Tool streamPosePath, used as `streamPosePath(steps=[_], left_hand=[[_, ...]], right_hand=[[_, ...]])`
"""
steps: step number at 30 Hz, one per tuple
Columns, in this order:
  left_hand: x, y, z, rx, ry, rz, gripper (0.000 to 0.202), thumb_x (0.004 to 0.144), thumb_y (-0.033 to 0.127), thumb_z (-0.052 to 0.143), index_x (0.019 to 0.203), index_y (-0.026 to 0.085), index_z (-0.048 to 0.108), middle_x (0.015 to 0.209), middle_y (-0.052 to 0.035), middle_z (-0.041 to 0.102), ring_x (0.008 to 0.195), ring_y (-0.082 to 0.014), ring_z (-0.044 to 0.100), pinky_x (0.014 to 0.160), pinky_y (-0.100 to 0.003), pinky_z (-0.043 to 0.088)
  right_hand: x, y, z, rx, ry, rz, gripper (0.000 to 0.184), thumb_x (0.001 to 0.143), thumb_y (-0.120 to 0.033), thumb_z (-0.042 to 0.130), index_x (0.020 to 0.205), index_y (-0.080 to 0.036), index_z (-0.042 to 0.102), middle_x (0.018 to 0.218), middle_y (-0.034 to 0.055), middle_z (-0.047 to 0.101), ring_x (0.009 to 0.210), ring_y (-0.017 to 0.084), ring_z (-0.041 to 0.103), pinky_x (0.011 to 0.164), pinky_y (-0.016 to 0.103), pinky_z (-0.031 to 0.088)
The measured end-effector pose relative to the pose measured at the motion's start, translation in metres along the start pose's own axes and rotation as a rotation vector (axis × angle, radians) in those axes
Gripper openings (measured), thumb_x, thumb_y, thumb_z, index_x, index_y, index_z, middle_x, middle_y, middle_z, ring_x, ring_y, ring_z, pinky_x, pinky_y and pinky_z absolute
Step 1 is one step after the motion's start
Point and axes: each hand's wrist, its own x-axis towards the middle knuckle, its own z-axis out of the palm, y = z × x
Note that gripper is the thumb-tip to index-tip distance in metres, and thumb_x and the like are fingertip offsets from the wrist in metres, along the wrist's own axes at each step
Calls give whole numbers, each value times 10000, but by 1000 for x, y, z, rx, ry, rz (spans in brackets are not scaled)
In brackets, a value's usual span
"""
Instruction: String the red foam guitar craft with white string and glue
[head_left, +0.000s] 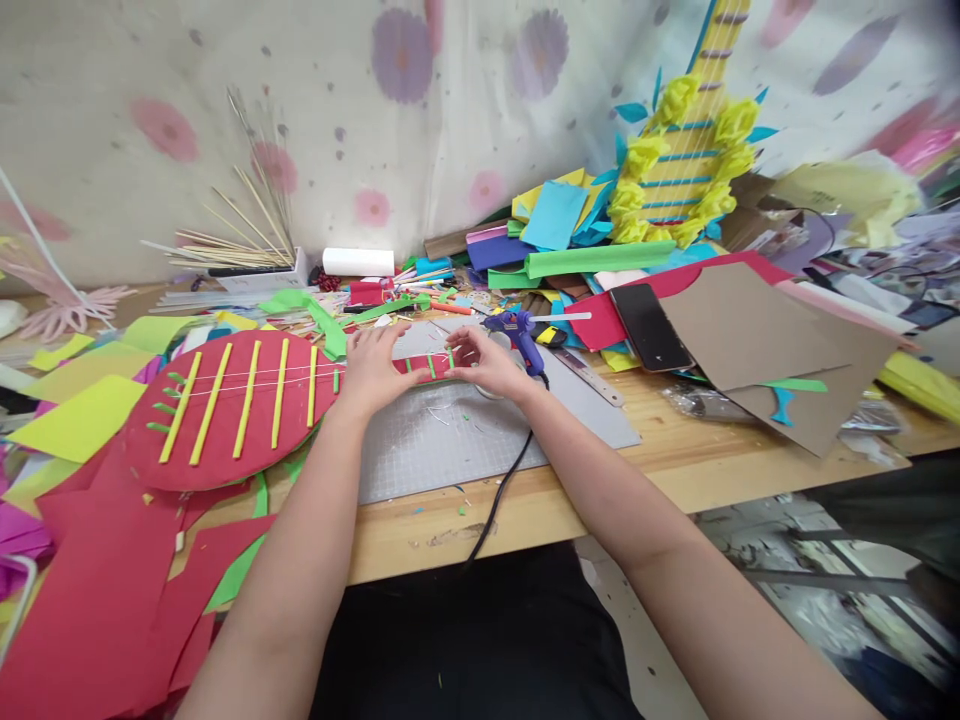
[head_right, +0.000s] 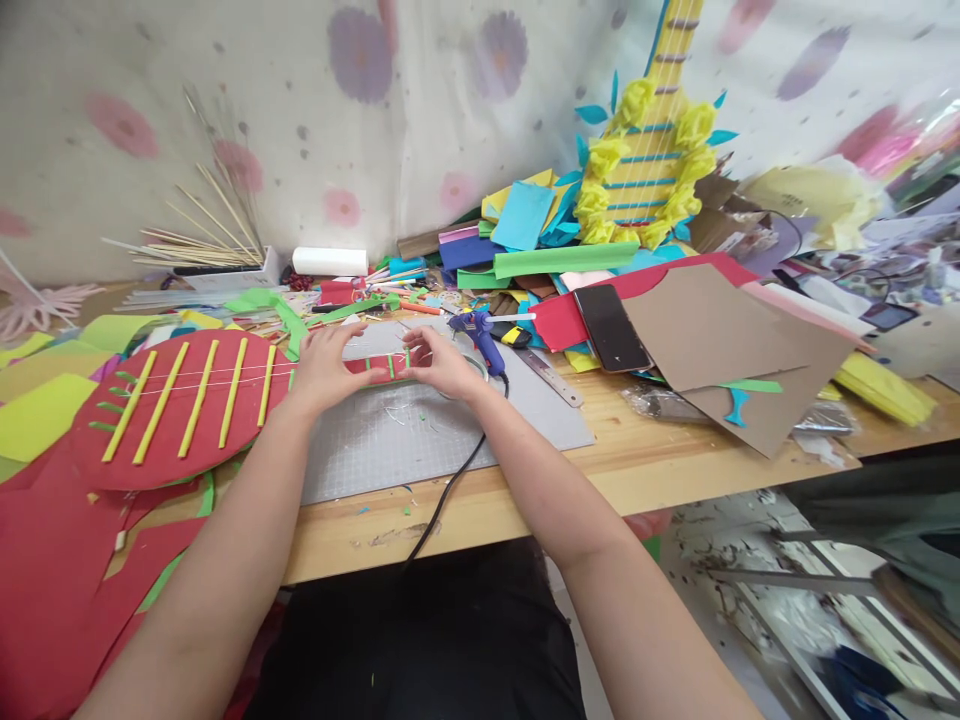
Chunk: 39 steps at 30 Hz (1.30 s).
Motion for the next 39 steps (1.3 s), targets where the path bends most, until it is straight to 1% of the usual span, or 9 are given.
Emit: streamPosePath(steps=[2,6,11,19,22,26,31,35,39], left_hand=[[2,-8,-6,-70,147,-73,294,747,196,569,1041,211,573,1106,-40,637,1074,-220,547,984,-384,348],[3,-19,-9,-110,394,-271,220,726,45,441,836,175,579,909,-44,662,926,-189,590,903,-363,407],[4,-13,3,-34,287,-202,191,710,64,461,797,197,566,864,-42,653,895,-210,591,863,-382,408],[-4,15,12,-49,124,247,392,733,230,578,1119,189,526,1163,-91,591,1124,-251,498,995,-406,344],[-5,25,17,-100,41,310,339,797,288,545,1120,185,528,1122,-87,622,1084,-236,526,974,-395,367],[2,33,20,-240,5,120,165,821,267,512,964,199,557,925,-47,666,922,-191,596,883,-352,423],[28,31,17,-430,-214,-175,292,738,207,552,1021,195,483,759,2,640,674,-145,593,651,-287,438],[53,27,13,-426,-403,-137,371,671,150,567,1025,192,463,719,10,627,682,-152,589,621,-275,416],[67,26,8,-424,-662,-40,399,643,143,558,1027,197,463,767,-1,645,699,-163,599,612,-273,419]], right_hand=[[0,-1,3,25,19,10,434,601,-299,752,945,-202,506,972,18,572,737,98,540,724,282,490],[4,-8,7,235,37,228,239,751,-364,652,817,-189,503,725,-18,562,633,92,565,638,254,510],[18,-17,7,444,37,595,251,884,-372,510,725,-183,467,511,-30,507,474,86,535,479,210,497],[31,-40,5,272,59,735,186,894,-129,469,712,-153,497,410,-51,491,358,54,457,410,159,453],[30,-45,4,212,18,730,181,864,-110,508,688,-152,505,429,-43,512,373,49,464,399,148,430],[24,-44,-1,125,-98,728,193,863,-202,535,675,-171,503,482,-16,549,399,58,472,385,159,394],[13,-40,-16,-285,10,390,17,813,-187,550,827,-185,559,627,-11,613,486,83,509,476,205,413],[5,-35,-29,-551,27,118,174,765,-234,605,934,-193,609,806,13,656,669,109,570,641,237,444],[1,-31,-29,-441,-132,24,340,752,-121,579,1086,-184,581,885,22,663,727,100,587,709,242,455]])
